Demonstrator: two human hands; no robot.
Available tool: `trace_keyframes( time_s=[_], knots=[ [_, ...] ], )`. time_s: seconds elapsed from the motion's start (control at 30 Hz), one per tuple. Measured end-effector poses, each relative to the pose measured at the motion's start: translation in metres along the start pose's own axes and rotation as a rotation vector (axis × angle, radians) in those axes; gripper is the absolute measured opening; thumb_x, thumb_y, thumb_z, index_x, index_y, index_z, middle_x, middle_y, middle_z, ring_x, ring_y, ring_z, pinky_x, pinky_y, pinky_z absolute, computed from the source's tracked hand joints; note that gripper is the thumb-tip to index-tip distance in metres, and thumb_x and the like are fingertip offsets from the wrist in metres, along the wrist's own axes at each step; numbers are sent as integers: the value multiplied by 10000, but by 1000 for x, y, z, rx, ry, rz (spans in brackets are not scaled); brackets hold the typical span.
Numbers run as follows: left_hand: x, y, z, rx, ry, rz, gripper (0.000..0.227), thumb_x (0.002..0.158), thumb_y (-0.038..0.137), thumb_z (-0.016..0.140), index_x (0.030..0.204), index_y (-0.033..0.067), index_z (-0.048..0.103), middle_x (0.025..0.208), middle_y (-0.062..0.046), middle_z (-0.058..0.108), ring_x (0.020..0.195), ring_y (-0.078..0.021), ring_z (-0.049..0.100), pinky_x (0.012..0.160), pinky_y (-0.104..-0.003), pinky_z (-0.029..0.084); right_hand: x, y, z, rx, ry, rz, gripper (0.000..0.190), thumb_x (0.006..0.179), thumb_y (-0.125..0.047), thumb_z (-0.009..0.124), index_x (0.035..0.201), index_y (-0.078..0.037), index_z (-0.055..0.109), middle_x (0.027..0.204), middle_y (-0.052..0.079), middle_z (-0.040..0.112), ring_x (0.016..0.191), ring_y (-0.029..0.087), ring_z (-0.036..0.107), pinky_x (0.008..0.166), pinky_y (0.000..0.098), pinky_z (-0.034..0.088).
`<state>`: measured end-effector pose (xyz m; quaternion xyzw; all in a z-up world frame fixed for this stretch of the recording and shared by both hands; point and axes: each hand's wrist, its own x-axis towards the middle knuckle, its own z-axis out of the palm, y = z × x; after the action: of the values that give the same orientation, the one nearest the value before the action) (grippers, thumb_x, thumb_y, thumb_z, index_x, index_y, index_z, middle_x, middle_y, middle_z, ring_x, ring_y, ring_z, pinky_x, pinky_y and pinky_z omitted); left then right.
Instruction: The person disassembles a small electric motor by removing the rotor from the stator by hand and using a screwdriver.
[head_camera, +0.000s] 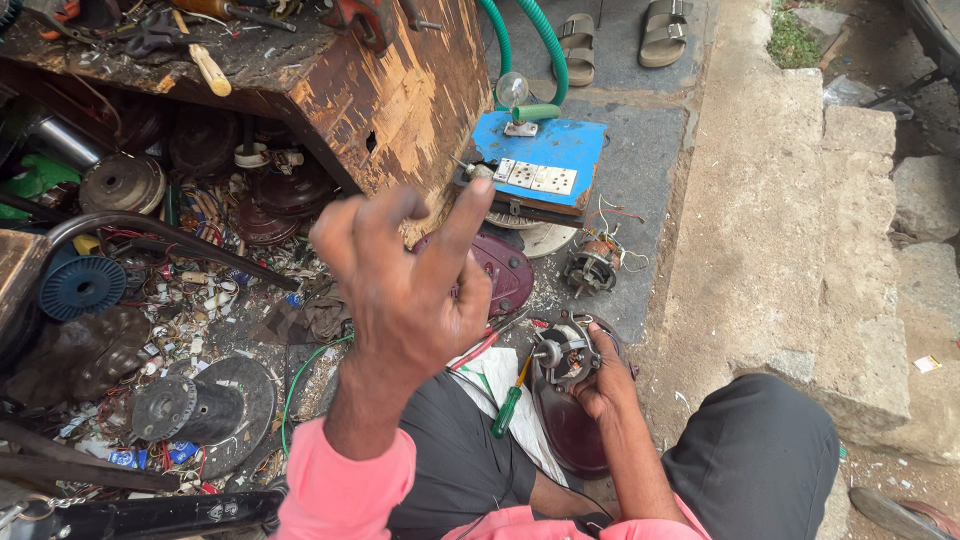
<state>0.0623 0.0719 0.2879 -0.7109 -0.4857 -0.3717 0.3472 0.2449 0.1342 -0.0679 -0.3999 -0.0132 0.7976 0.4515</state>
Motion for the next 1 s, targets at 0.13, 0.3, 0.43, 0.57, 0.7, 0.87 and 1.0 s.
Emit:
trace_keyframes(
  time_s=[0.13,0.3,0.43,0.57,0.7,0.87,1.0],
  knots=[
    [28,-15,5,-104,-172,57,651,825,77,766,1442,248,648,1247,-137,511,1156,-330,421,1045,-513,340,4,0,1,25,14,4,380,972,-410,628,1189,-99,638,1038,114,748,886,278,741,711,545,609],
    [27,-14,10,-116,-212,43,650,820,64,765,1431,263,669,1263,-140,528,1188,-336,442,1060,-526,347,7,1,-1,31,-16,3,376,967,-404,637,1184,-97,642,1031,113,748,884,280,738,716,544,618],
    [24,-16,13,-113,-216,15,630,803,87,793,1395,261,667,1244,-135,532,1183,-336,445,1037,-523,348,6,-1,0,45,-16,18,396,972,-410,637,1181,-74,650,1035,124,750,882,287,740,714,533,623],
    [17,-21,12,-46,-140,39,665,896,211,884,1470,178,551,1230,-127,503,1161,-329,420,1030,-506,354,6,1,-2,25,-8,10,389,965,-411,630,1182,-89,647,1045,115,760,892,276,746,704,515,611],
    [0,-17,10,-30,74,46,686,961,287,961,1478,168,526,1222,-89,489,1164,-315,414,982,-475,376,9,1,-3,25,-14,-1,389,973,-416,630,1194,-96,640,1052,114,747,893,276,737,701,516,611],
    [-17,-22,13,-1,153,25,566,947,283,963,1331,137,573,1141,-75,496,1114,-305,442,979,-497,404,6,0,-1,-7,-53,11,403,984,-436,596,1221,-113,638,1077,104,742,908,260,739,719,502,624],
    [-51,-14,1,52,300,-20,583,849,252,1004,1121,153,498,1085,-41,487,1070,-260,452,985,-505,440,-3,-3,6,-101,-10,13,431,992,-470,541,1229,-120,625,1098,116,721,924,271,728,719,515,631]
  ],
)
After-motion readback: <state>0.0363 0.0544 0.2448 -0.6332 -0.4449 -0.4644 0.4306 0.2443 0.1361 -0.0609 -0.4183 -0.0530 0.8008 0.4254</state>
